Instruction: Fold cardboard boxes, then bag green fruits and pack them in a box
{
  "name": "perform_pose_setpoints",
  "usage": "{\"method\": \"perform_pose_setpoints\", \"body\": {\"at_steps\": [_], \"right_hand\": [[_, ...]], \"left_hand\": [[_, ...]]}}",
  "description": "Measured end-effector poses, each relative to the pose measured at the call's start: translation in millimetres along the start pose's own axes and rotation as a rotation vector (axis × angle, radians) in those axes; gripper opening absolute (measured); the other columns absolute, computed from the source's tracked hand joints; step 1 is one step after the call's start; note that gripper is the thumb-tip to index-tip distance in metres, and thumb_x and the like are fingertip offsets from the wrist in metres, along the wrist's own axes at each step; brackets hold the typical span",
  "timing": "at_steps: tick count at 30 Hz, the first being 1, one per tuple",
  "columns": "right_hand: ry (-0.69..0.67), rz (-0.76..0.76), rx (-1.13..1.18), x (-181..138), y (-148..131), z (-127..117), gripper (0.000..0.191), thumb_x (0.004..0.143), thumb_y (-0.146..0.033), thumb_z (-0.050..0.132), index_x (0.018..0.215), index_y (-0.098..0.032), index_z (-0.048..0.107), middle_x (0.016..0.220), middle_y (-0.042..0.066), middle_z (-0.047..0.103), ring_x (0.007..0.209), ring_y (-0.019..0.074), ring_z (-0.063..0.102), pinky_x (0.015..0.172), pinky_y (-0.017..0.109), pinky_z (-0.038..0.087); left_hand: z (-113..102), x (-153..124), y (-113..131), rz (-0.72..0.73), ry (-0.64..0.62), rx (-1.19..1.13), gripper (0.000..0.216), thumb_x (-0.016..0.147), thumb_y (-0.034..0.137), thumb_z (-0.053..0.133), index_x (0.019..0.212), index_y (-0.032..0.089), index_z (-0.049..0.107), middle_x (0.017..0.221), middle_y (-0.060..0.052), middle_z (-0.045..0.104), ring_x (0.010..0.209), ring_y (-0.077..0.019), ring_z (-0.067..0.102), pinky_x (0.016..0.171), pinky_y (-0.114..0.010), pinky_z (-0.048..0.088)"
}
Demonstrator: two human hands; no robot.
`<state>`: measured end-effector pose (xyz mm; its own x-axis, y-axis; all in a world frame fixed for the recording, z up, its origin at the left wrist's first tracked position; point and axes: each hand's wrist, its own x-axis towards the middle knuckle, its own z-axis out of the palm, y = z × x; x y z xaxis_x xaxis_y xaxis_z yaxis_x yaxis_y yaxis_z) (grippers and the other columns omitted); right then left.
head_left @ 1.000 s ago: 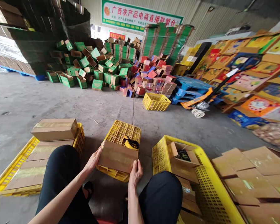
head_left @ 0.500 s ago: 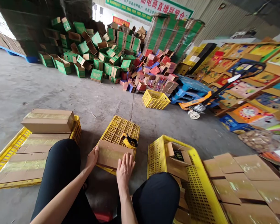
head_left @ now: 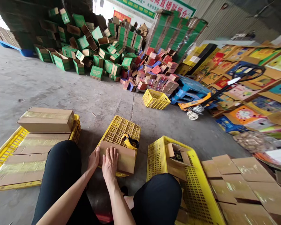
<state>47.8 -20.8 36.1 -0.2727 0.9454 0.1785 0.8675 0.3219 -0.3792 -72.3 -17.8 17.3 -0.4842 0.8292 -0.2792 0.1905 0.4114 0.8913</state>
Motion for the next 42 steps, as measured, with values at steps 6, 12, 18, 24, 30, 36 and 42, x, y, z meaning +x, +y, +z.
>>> {"method": "perform_pose_setpoints", "body": {"at_steps": [6, 12, 18, 24, 30, 36, 42], "right_hand": [[-0.071, -0.122, -0.087, 3.1, -6.2, 1.9, 0.049, 0.11, -0.04, 0.043, 0.158, -0.029, 0.046, 0.165, 0.007, 0.044, 0.156, 0.0294, 0.036, 0.126, 0.058, 0.029], [-0.068, -0.222, -0.131, -15.0, 29.1, -17.6, 0.059, 0.108, -0.048, 0.047, 0.163, -0.034, 0.033, 0.17, 0.003, 0.036, 0.156, 0.0268, 0.034, 0.126, 0.055, 0.029], [0.028, 0.043, -0.231, -36.5, 111.3, -43.6, 0.07, 0.108, -0.059, 0.036, 0.164, -0.017, 0.035, 0.167, 0.016, 0.038, 0.155, 0.0362, 0.037, 0.121, 0.057, 0.037], [0.234, 0.095, -0.048, -43.9, 144.0, -26.7, 0.09, 0.105, -0.068, 0.029, 0.167, -0.005, 0.014, 0.167, 0.027, 0.032, 0.151, 0.0341, 0.044, 0.117, 0.046, 0.045], [0.287, 0.156, 0.019, -41.2, 144.9, -7.8, 0.084, 0.107, -0.065, 0.024, 0.169, -0.011, 0.007, 0.166, 0.024, 0.037, 0.151, 0.0338, 0.044, 0.117, 0.049, 0.045], [0.286, 0.189, -0.001, -39.2, 142.2, -1.7, 0.086, 0.107, -0.066, 0.02, 0.166, -0.005, 0.022, 0.164, 0.028, 0.039, 0.149, 0.0369, 0.045, 0.115, 0.049, 0.048], [0.162, 0.219, -0.069, -40.1, 134.2, -15.5, 0.068, 0.108, -0.059, 0.026, 0.163, -0.02, 0.038, 0.171, 0.02, 0.028, 0.148, 0.036, 0.047, 0.112, 0.046, 0.05]], "left_hand": [[0.6, -1.3, -4.7, 0.058, -0.007, -0.03, 0.07, 0.1, 0.061, 0.026, 0.112, 0.013, 0.076, 0.111, -0.019, 0.08, 0.109, -0.0369, 0.074, 0.094, -0.047, 0.056], [1.9, -0.4, -7.6, 0.075, 0.01, 0.021, 0.067, 0.102, 0.056, 0.026, 0.115, 0.011, 0.074, 0.112, -0.02, 0.079, 0.108, -0.0361, 0.074, 0.092, -0.045, 0.057], [2.0, -1.7, -9.1, 0.103, 0.034, 0.105, 0.057, 0.106, 0.047, 0.029, 0.132, 0.015, 0.068, 0.129, -0.017, 0.075, 0.127, -0.0335, 0.067, 0.102, -0.044, 0.054], [4.6, -7.5, -9.9, 0.187, 0.058, 0.194, 0.06, 0.107, 0.047, 0.033, 0.156, 0.015, 0.046, 0.154, -0.017, 0.058, 0.142, -0.0321, 0.056, 0.114, -0.047, 0.047], [17.2, -20.5, -20.6, 0.575, 0.166, 0.466, 0.071, 0.106, 0.054, 0.03, 0.159, 0.008, 0.042, 0.169, -0.021, 0.034, 0.158, -0.0364, 0.031, 0.124, -0.053, 0.034], [29.2, -31.2, -27.2, 0.82, 0.236, 0.681, 0.07, 0.107, 0.052, 0.032, 0.159, 0.006, 0.042, 0.164, -0.027, 0.041, 0.158, -0.0398, 0.028, 0.125, -0.063, 0.025], [42.6, -47.9, -28.8, 0.978, 0.217, 0.754, 0.08, 0.101, 0.062, 0.049, 0.161, 0.011, 0.04, 0.166, -0.025, 0.038, 0.159, -0.0467, 0.02, 0.124, -0.066, 0.025]]}}
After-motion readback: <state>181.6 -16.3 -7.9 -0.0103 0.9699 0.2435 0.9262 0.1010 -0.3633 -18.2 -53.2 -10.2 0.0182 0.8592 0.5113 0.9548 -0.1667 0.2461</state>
